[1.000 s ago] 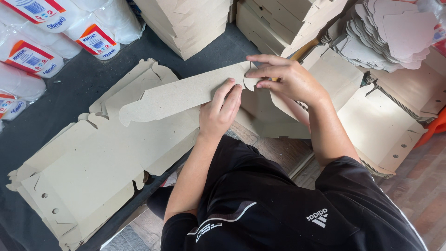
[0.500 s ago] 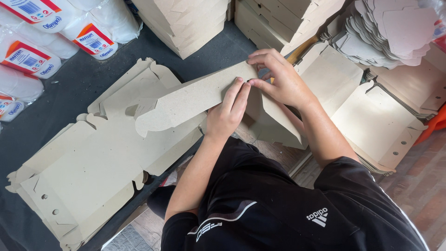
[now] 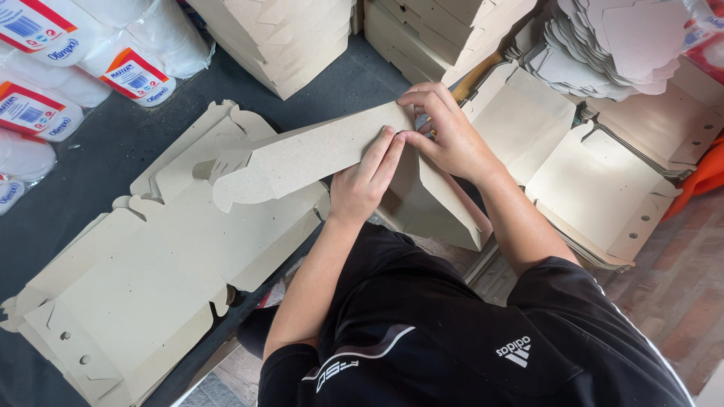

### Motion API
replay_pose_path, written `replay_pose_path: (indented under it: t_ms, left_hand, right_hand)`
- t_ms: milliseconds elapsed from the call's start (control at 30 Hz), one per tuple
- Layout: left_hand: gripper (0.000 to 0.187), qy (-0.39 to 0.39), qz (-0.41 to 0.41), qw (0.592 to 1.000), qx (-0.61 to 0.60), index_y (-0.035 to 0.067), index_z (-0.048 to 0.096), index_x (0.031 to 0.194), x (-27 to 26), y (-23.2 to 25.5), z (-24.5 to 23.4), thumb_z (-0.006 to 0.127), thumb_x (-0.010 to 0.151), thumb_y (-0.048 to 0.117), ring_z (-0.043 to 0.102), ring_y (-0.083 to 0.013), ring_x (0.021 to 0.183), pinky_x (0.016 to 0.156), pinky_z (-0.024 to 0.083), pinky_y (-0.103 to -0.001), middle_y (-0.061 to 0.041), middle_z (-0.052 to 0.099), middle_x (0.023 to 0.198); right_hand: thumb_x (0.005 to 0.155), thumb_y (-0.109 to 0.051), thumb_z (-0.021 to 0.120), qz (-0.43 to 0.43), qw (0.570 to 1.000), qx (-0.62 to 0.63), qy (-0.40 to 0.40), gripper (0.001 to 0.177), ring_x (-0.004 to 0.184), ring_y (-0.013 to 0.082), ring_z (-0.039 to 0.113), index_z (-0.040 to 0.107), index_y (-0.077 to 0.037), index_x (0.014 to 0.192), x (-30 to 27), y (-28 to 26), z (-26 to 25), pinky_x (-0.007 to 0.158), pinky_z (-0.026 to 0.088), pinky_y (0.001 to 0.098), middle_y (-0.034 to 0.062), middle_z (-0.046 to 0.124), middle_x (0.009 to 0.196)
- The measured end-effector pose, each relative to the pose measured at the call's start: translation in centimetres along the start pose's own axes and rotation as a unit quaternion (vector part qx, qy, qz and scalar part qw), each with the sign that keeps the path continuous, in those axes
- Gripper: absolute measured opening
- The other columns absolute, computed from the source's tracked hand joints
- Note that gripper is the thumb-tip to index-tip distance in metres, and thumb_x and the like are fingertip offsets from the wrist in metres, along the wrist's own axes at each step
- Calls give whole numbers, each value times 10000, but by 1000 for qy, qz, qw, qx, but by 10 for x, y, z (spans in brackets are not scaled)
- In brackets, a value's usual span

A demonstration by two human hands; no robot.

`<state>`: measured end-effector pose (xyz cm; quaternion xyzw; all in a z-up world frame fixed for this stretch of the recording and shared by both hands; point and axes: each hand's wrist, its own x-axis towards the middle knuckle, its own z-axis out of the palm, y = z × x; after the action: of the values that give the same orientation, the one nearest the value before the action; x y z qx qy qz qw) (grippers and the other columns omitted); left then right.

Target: The person folds flat cardboard sheets into boxes by hand and stacks them onto a pile.

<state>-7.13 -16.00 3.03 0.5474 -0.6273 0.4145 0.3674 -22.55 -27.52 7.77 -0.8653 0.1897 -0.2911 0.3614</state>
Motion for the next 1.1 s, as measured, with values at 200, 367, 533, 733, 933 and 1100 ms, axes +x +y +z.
replay_pose_path:
  t_ms: [200, 367, 533, 733, 933, 1100]
  left_hand:
    - [197, 5, 10, 1000, -17, 198, 773, 1133, 0, -1, 6, 602, 1037, 201, 724, -66, 729, 723, 585, -189, 13, 737, 1188]
    - [187, 5, 13, 999, -30, 190, 772, 1125, 8, -2, 2, 616, 1030, 227, 714, -65, 707, 735, 588, -197, 5, 733, 1204]
    - [178, 0, 28, 999, -30, 189, 772, 1104, 10, 5, 3, 613, 1031, 218, 709, -61, 691, 729, 597, -194, 5, 732, 1199]
    - [224, -4, 24, 998, -59, 180, 744, 1190, 11, 6, 1, 582, 1040, 148, 684, -54, 672, 704, 603, -204, -27, 682, 1327]
    - [339, 55, 33, 995, -70, 248, 734, 1277, 2, 3, -4, 658, 972, 121, 607, -63, 752, 693, 577, -217, -44, 636, 1393]
    - [401, 186, 19, 978, -92, 203, 723, 1189, -24, -1, -10, 765, 809, 81, 667, -293, 1012, 873, 598, -467, -140, 554, 1265]
  right_hand:
    - [1005, -176, 696, 1, 1000, 26, -7, 400, 1041, 274, 563, 555, -45, 1357, -4, -1, -4, 812, 591, 408, 181, 491, 1318]
    - [906, -157, 794, 0, 999, 23, -30, 591, 1078, 320, 558, 520, -40, 1416, -4, -8, -10, 853, 585, 465, 209, 473, 1356]
    - [893, -98, 803, 10, 999, -18, -35, 644, 1005, 360, 598, 500, -43, 1458, -5, -5, -6, 779, 598, 467, 215, 506, 1356]
    - [891, -109, 782, 13, 1000, -10, -25, 634, 977, 340, 606, 515, -52, 1463, -8, -3, -12, 745, 604, 451, 203, 540, 1355]
    - [889, -94, 779, 31, 999, 0, -29, 638, 985, 341, 597, 503, -51, 1463, -14, -1, -30, 716, 602, 444, 197, 519, 1384]
    - [917, -118, 762, 52, 996, 75, -14, 647, 1017, 289, 590, 457, -61, 1485, -27, 21, -45, 755, 599, 425, 176, 448, 1445]
